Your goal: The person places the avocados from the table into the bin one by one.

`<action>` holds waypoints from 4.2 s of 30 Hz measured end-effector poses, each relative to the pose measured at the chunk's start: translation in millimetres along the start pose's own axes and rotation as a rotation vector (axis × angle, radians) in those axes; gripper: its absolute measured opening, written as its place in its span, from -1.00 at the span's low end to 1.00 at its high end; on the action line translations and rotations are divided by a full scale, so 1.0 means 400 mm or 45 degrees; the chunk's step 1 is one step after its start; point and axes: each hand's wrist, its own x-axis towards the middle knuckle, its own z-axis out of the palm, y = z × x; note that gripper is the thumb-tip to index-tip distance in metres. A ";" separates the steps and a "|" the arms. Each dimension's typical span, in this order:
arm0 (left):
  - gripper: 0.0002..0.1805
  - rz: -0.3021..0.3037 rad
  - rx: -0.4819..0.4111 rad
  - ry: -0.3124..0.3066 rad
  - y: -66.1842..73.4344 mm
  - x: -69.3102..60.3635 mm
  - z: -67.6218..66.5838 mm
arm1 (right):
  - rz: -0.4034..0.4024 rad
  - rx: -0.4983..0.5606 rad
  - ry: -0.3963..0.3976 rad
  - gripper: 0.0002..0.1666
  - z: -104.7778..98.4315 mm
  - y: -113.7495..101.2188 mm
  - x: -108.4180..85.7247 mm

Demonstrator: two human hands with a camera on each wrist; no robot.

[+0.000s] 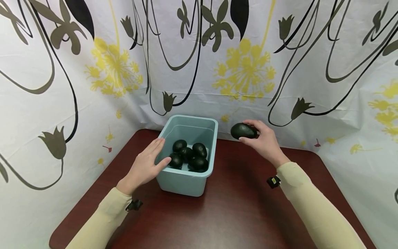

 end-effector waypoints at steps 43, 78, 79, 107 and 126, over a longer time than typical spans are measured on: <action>-0.06 0.014 -0.011 0.014 -0.008 0.000 0.005 | -0.298 0.349 -0.035 -0.25 0.081 -0.313 0.036; -0.05 -0.010 -0.034 -0.003 0.003 -0.005 0.012 | -0.370 0.251 -0.255 -0.30 0.182 -0.380 0.032; -0.05 -0.009 -0.032 -0.003 0.003 -0.006 0.012 | -0.369 0.245 -0.265 -0.30 0.181 -0.380 0.030; -0.04 0.005 -0.028 -0.017 -0.009 -0.001 0.002 | -0.296 -0.186 -0.186 -0.24 0.066 -0.239 -0.107; -0.11 -0.155 -0.238 -0.141 -0.042 -0.063 -0.069 | -0.134 -0.606 -0.120 -0.07 0.052 -0.094 -0.257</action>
